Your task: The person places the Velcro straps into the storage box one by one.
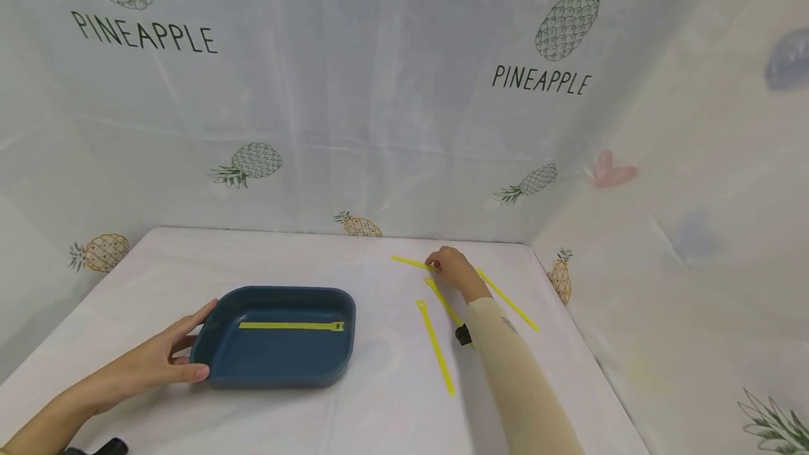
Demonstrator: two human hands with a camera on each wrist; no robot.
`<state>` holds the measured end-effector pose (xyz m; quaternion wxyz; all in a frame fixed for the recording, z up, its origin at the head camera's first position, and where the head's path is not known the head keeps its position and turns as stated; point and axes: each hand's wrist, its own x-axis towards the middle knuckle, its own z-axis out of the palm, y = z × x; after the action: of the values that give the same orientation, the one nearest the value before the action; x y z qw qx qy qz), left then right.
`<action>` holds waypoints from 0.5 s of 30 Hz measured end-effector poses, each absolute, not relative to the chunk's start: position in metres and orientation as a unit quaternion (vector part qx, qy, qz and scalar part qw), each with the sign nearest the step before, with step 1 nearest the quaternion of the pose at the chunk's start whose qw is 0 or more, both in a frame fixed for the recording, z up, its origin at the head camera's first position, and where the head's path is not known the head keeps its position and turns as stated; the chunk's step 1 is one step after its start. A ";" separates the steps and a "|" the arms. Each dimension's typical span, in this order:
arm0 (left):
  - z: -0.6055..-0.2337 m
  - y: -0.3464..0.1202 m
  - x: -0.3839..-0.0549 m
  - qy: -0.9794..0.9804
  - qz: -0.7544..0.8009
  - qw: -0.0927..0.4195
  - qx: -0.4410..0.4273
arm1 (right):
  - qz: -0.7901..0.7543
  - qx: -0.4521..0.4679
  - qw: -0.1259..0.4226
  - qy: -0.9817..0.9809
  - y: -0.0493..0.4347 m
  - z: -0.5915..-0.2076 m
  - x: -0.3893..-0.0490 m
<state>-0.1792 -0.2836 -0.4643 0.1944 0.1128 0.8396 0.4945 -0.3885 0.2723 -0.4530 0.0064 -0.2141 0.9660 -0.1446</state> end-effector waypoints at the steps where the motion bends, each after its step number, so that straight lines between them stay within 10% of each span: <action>1: -0.465 -0.284 -0.179 0.840 0.494 0.192 0.113 | -0.146 -0.213 0.007 0.966 0.273 -0.453 -0.388; 15: -0.463 -0.283 -0.179 0.841 0.491 0.193 0.119 | -0.128 -0.239 -0.012 0.963 0.274 -0.433 -0.386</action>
<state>-0.1788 -0.2834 -0.4631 0.1928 0.1192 0.8411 0.4911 -0.3855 0.2736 -0.4333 -0.0120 -0.2387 0.9625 -0.1282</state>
